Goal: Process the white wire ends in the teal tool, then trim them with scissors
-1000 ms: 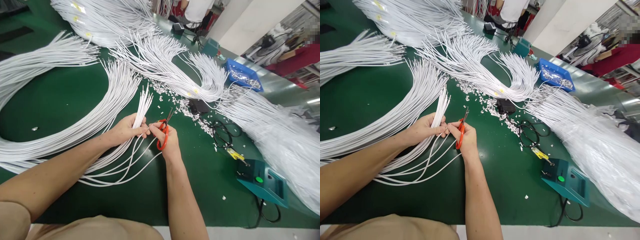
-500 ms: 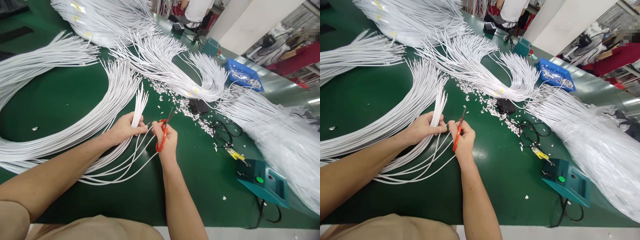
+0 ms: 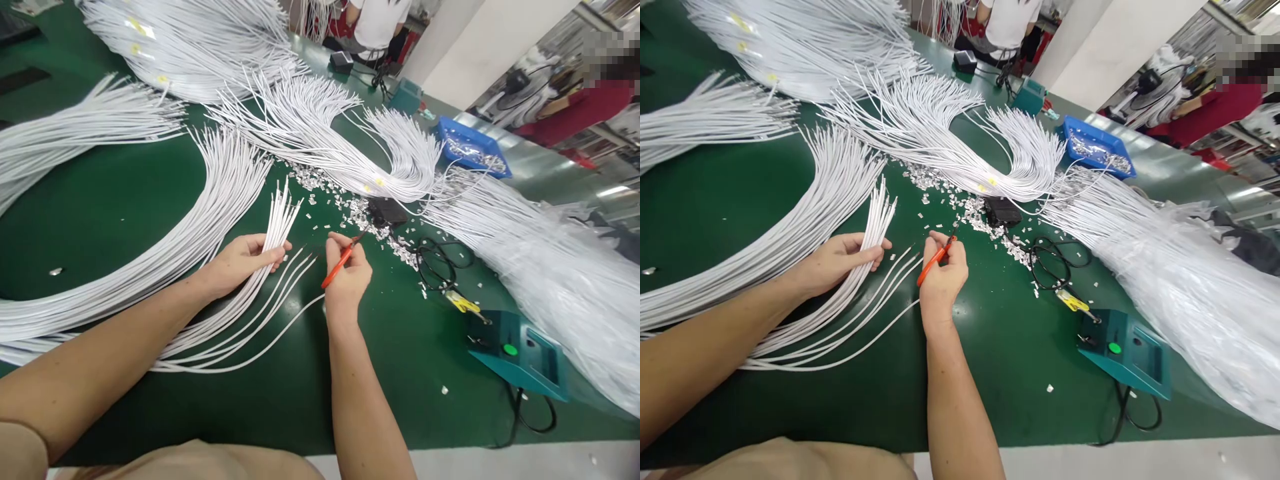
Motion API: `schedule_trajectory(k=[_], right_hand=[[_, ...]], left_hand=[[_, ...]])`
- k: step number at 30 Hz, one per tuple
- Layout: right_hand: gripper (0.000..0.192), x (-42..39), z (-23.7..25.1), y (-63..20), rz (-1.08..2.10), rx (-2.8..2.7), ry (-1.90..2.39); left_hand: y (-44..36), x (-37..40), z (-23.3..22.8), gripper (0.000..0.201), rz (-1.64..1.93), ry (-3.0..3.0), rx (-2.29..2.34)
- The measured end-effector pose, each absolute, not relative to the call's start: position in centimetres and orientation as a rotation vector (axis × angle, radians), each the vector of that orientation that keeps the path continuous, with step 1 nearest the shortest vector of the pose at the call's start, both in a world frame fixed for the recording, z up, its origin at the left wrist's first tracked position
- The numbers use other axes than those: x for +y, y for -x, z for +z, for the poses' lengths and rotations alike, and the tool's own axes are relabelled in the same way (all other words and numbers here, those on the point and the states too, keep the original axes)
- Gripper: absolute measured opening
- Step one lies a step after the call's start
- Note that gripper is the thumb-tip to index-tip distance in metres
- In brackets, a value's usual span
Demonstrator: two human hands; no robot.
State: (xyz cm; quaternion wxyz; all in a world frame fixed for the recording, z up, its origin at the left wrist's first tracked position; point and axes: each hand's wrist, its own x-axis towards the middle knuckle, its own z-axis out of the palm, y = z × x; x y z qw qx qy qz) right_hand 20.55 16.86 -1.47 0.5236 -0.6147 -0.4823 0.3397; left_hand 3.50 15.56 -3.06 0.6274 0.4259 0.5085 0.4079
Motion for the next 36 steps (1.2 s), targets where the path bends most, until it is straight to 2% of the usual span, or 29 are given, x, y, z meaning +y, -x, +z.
schedule_trajectory(k=[2,7,11,18,22,28,31,36], right_hand=[[0.025,16.9,-1.2,-20.6,0.789,-1.170,1.433],[0.022,16.6,-1.0,-20.0,1.029,-1.277,1.334],[0.024,16.5,-1.1,-19.7,1.094,-1.322,1.353],[0.027,16.2,-1.3,-19.3,1.381,-1.374,1.344],[0.026,16.1,-1.3,-19.2,1.468,-1.456,1.388],[0.021,16.4,-0.8,-19.6,1.225,-1.247,1.425],[0.022,16.4,-0.6,-19.4,1.281,-1.256,1.309],[0.023,16.2,-0.6,-19.1,1.385,-1.235,1.352]], left_hand=[[-3.6,15.5,-3.1,0.035,0.903,-0.949,1.140],[-4.0,15.1,-3.0,0.027,0.845,-1.005,1.135],[-4.0,15.0,-2.9,0.030,0.822,-1.122,1.224],[-3.7,15.6,-3.1,0.033,1.097,-0.891,1.147],[-3.8,15.7,-3.1,0.026,1.178,-0.882,1.133],[-4.1,15.6,-3.2,0.031,1.130,-0.918,1.125],[-4.1,15.4,-3.1,0.031,1.054,-0.946,1.050],[-4.0,15.3,-3.1,0.030,0.960,-0.958,1.007]])
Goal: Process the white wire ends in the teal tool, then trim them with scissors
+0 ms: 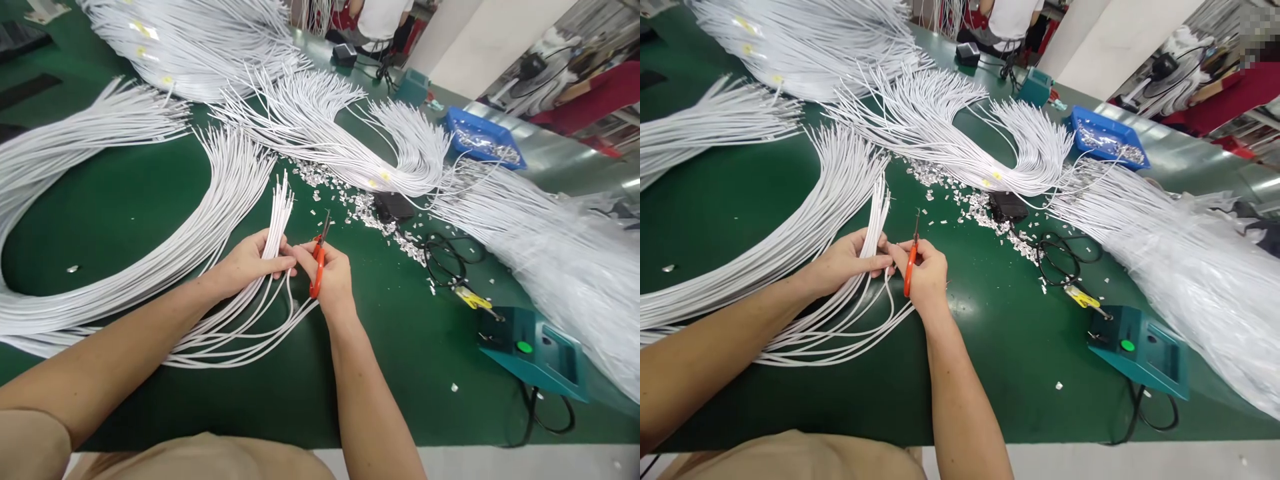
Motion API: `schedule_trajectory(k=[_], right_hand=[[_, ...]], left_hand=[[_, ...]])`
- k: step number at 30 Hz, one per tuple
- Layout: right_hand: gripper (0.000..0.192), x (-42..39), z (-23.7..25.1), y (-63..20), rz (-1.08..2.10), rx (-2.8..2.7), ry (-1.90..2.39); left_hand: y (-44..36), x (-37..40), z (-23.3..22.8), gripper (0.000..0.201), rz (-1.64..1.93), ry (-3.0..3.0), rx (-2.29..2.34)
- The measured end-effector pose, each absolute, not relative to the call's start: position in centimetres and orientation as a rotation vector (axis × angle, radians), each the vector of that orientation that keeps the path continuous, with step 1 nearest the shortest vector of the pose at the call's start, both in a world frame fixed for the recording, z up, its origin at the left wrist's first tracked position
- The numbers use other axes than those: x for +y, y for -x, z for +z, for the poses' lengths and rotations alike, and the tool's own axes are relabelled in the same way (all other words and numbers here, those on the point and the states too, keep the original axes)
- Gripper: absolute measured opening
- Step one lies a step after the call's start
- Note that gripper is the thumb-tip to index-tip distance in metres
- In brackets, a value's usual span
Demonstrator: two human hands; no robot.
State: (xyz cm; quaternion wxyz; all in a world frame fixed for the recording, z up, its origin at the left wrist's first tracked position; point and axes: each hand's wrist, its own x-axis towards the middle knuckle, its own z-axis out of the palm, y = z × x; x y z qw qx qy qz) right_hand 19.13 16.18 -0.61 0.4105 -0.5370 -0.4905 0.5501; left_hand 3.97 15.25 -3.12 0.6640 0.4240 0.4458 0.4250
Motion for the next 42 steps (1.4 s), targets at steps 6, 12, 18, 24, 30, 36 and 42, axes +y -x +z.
schedule_trajectory(k=[6,12,18,24,30,36,42], right_hand=[[0.029,16.5,-1.2,-19.3,1.437,-1.161,1.362],[0.022,17.0,-1.6,-20.9,1.047,-1.652,1.586],[0.030,16.8,-1.3,-21.2,0.747,-2.132,1.807],[0.033,16.7,-1.7,-20.8,0.700,-2.237,1.760],[0.031,16.5,-1.9,-20.9,0.551,-2.304,1.728],[0.030,16.5,-1.8,-20.9,0.487,-2.336,1.737],[0.031,16.5,-1.7,-20.7,0.466,-2.349,1.737]], left_hand=[[-3.9,15.5,-3.2,0.032,0.988,-0.900,1.021],[-3.5,15.9,-3.3,0.033,1.023,-0.805,1.015],[-3.3,16.0,-3.5,0.027,1.052,-0.855,1.043],[-3.3,15.8,-3.5,0.023,1.038,-0.937,1.073],[-3.3,15.9,-3.7,0.023,1.021,-0.990,1.088],[-3.2,16.0,-3.8,0.028,1.015,-1.030,1.081],[-3.3,16.0,-3.9,0.029,1.070,-1.074,1.196]])
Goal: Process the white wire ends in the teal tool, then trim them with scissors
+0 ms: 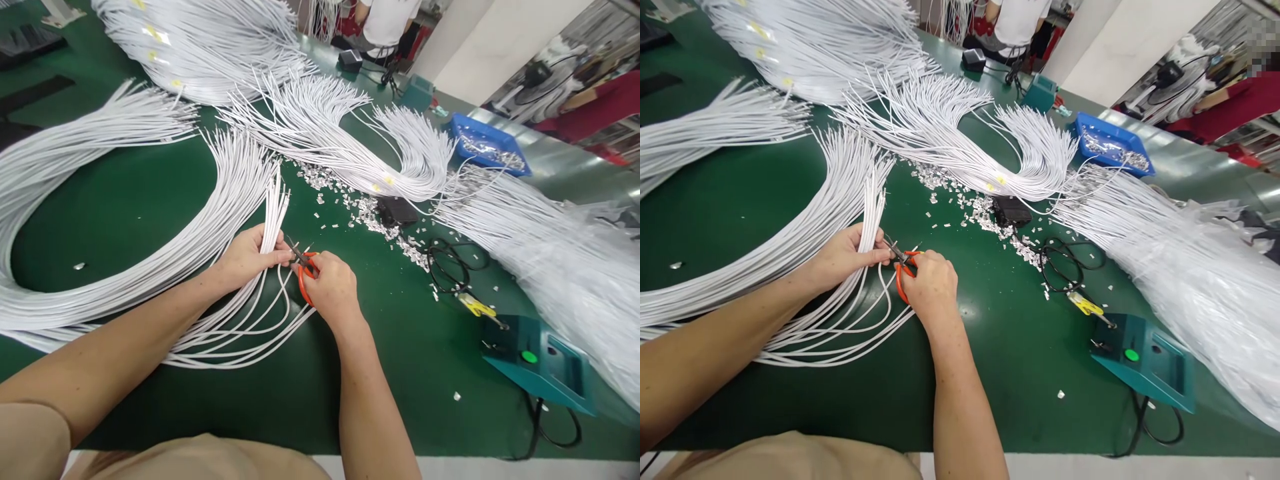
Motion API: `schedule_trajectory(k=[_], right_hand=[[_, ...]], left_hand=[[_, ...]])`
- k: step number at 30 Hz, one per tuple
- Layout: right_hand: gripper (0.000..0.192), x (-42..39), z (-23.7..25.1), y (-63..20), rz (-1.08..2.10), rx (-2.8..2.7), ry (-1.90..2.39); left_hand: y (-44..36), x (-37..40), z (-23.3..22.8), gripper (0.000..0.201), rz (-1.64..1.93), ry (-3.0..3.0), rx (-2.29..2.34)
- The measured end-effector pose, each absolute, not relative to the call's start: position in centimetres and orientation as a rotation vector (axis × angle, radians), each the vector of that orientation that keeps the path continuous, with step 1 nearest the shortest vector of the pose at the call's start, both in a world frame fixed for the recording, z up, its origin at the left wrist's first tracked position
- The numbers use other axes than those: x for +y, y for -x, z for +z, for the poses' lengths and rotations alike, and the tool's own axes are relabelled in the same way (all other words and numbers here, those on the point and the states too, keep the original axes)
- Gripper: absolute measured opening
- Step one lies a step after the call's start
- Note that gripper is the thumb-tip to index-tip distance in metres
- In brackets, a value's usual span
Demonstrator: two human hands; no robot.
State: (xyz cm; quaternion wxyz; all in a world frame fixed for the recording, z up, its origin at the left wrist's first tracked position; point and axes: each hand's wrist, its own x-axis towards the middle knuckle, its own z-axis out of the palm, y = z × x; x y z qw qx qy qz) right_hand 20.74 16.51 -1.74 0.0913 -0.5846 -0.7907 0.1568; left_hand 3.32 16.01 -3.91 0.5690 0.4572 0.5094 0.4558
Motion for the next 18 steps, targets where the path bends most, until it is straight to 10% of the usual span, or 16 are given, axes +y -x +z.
schedule_trajectory(k=[18], right_hand=[[0.038,16.29,-1.52,-20.62,0.596,-2.309,1.762]], left_hand=[[-3.48,15.71,-3.18,0.019,1.062,-1.129,1.190]])
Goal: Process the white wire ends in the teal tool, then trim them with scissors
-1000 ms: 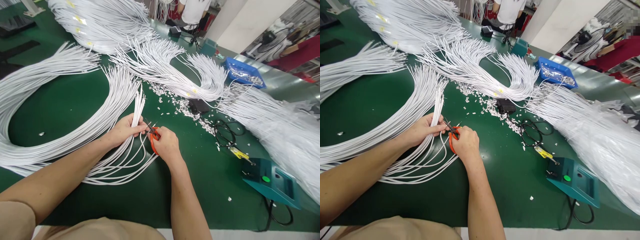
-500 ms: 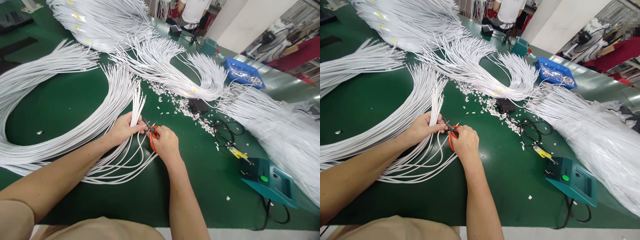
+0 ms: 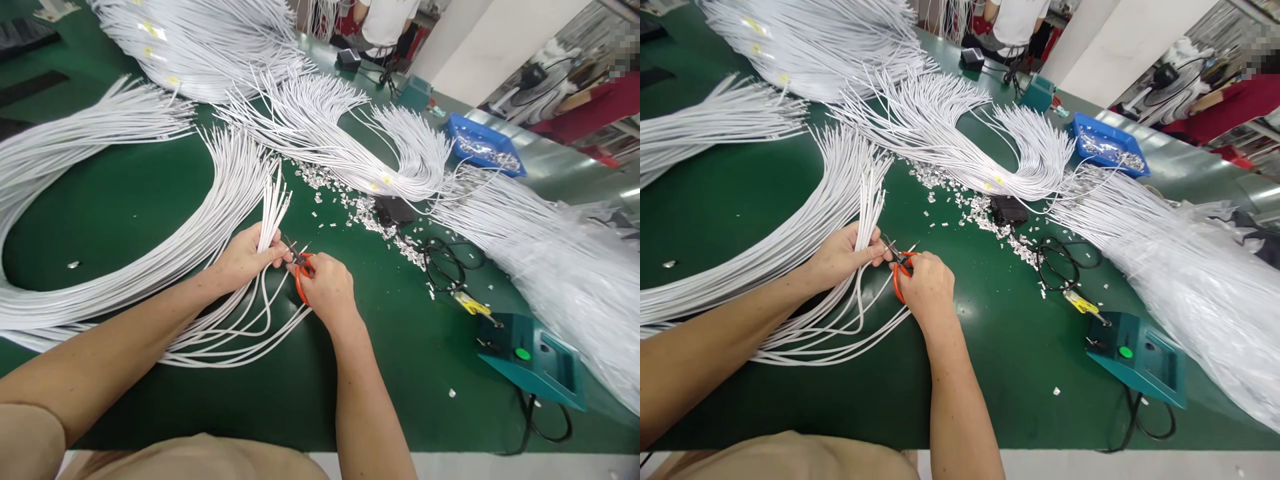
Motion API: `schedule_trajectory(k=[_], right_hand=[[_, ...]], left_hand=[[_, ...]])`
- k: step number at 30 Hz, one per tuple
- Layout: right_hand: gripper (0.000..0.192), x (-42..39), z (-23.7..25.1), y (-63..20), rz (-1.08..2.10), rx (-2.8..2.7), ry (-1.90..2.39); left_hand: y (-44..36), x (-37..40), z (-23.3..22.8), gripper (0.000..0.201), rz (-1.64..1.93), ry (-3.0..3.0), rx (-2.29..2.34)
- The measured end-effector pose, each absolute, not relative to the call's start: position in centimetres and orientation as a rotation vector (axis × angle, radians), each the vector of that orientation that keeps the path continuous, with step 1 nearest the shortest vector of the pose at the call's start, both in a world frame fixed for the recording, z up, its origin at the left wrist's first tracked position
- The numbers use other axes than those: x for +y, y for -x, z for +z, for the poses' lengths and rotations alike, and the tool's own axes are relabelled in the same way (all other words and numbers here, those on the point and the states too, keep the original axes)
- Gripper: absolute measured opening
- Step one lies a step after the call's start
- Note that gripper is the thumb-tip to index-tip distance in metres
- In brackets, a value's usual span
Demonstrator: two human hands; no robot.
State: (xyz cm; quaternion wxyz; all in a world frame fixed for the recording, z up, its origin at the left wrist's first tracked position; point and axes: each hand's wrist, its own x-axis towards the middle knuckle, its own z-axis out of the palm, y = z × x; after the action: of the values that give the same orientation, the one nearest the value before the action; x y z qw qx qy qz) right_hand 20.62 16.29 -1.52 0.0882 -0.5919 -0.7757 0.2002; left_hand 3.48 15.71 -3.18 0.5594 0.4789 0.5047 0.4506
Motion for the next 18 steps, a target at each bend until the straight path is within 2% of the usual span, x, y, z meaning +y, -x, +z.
schedule_trajectory(k=[3,6,9,13,18], right_hand=[[0.031,16.51,-1.48,-21.09,0.758,-2.158,1.679],[0.019,16.78,-1.22,-21.32,1.110,-1.773,1.485],[0.023,16.93,-0.87,-21.13,1.392,-1.507,1.247],[0.015,16.97,-0.82,-20.76,1.485,-1.424,1.175],[0.019,16.97,-1.16,-20.52,1.475,-1.390,1.242]], left_hand=[[-3.57,15.62,-2.96,0.019,1.031,-1.094,1.149],[-3.75,15.45,-2.91,0.021,0.983,-1.018,1.020],[-3.91,15.27,-2.98,0.022,0.947,-0.953,0.912],[-3.98,15.16,-2.91,0.022,0.932,-0.914,0.857],[-3.89,15.19,-2.83,0.023,0.931,-0.867,0.860]])
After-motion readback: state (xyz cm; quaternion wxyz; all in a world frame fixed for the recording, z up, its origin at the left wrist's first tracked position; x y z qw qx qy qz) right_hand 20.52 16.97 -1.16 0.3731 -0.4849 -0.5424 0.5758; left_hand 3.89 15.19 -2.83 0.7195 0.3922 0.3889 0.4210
